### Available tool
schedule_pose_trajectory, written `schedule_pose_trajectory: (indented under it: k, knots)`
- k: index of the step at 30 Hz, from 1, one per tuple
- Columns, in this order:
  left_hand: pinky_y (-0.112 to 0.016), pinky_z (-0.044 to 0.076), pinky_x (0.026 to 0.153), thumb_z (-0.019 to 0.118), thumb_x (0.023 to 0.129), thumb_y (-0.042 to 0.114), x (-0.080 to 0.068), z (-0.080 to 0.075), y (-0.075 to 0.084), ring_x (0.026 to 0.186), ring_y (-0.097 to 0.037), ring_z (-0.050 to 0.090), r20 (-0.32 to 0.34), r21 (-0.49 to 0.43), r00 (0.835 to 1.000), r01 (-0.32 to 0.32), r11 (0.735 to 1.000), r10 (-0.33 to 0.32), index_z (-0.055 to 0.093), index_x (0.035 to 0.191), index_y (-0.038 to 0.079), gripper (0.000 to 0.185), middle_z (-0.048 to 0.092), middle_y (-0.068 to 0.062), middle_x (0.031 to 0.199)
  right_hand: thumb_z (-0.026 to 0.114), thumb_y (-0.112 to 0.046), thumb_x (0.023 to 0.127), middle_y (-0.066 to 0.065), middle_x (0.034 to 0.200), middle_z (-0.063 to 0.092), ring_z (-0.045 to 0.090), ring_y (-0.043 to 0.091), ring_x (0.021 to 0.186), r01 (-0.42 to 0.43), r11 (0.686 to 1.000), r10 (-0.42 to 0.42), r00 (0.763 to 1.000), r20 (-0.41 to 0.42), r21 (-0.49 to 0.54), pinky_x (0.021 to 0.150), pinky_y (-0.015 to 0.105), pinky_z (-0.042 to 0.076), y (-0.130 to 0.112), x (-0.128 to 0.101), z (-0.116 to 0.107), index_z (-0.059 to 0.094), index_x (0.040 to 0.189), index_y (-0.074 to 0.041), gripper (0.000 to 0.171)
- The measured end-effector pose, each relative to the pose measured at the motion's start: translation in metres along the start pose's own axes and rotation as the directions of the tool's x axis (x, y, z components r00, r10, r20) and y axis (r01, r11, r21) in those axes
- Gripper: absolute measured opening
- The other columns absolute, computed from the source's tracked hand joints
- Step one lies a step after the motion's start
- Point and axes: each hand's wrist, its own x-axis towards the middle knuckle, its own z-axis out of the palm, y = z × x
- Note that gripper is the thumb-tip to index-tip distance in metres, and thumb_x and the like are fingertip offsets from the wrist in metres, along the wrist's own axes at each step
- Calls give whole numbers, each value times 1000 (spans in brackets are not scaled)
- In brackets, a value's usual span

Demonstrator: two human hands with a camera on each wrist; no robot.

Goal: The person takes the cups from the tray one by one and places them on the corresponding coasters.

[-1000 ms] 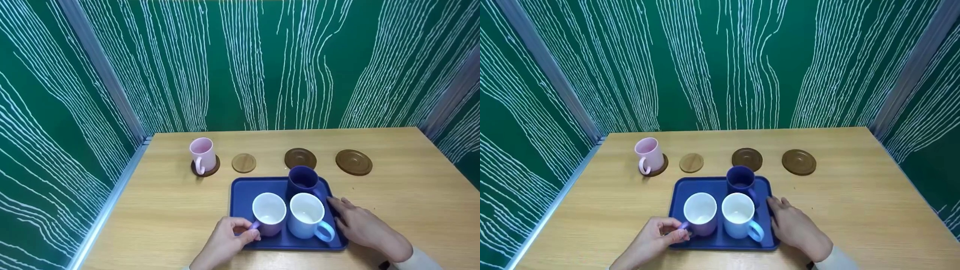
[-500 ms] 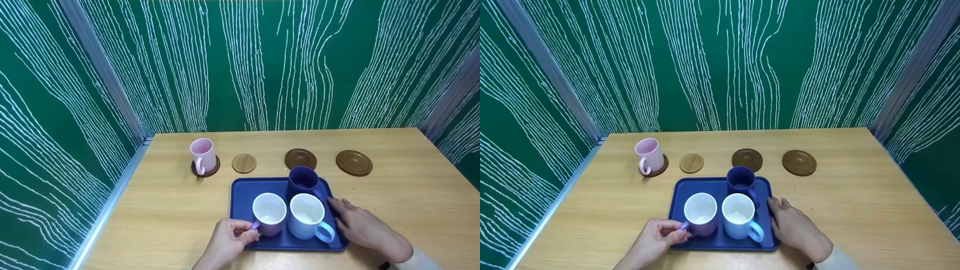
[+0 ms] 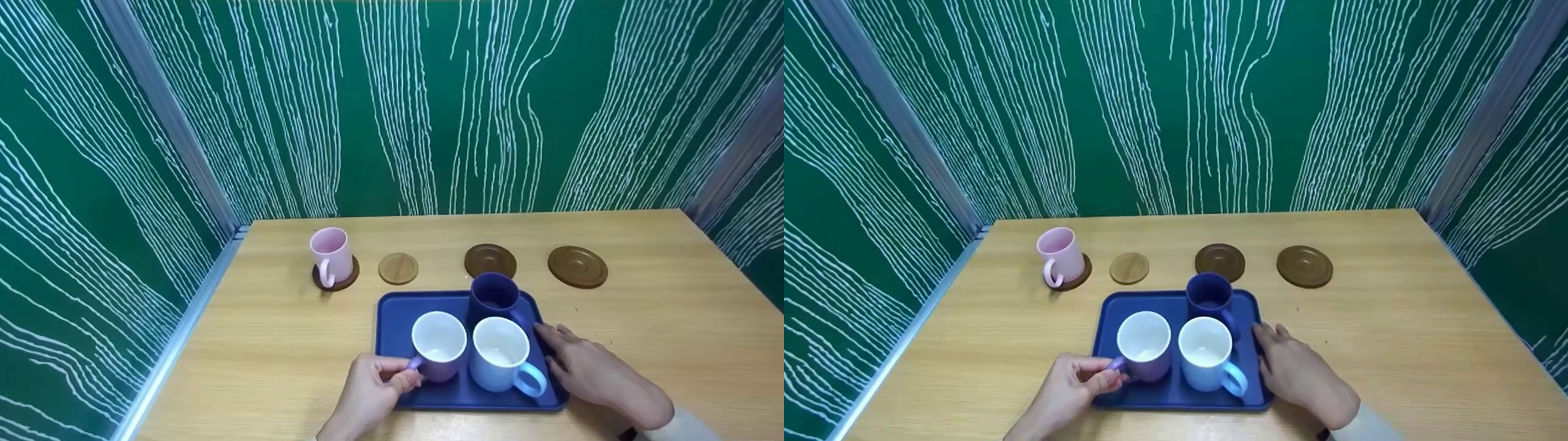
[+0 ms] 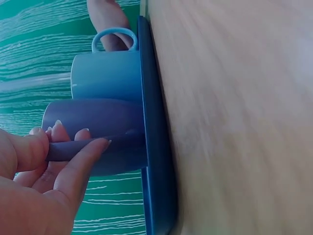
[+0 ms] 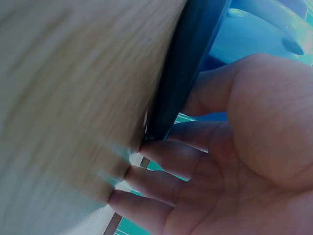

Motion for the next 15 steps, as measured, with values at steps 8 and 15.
schedule_pose_trajectory:
  k: [8,15]
  knots:
    - [-17,56,68,77,89,2,17,-3,20,76,-7,67,-80,22,995,-51,998,53,82,92,-1,6,77,-8,81,62,-16,99,36,149,47,45,57,137,-22,1000,22,1000,15,-3,102,73,43,0,1,0,46,153,1,59]
    - [-26,62,78,75,92,1,47,-8,37,79,-12,72,-213,-5,975,-65,998,63,82,98,-1,10,78,-9,84,61,-19,100,37,151,45,43,57,139,-61,998,61,996,64,6,102,74,42,0,2,-1,43,155,-2,60]
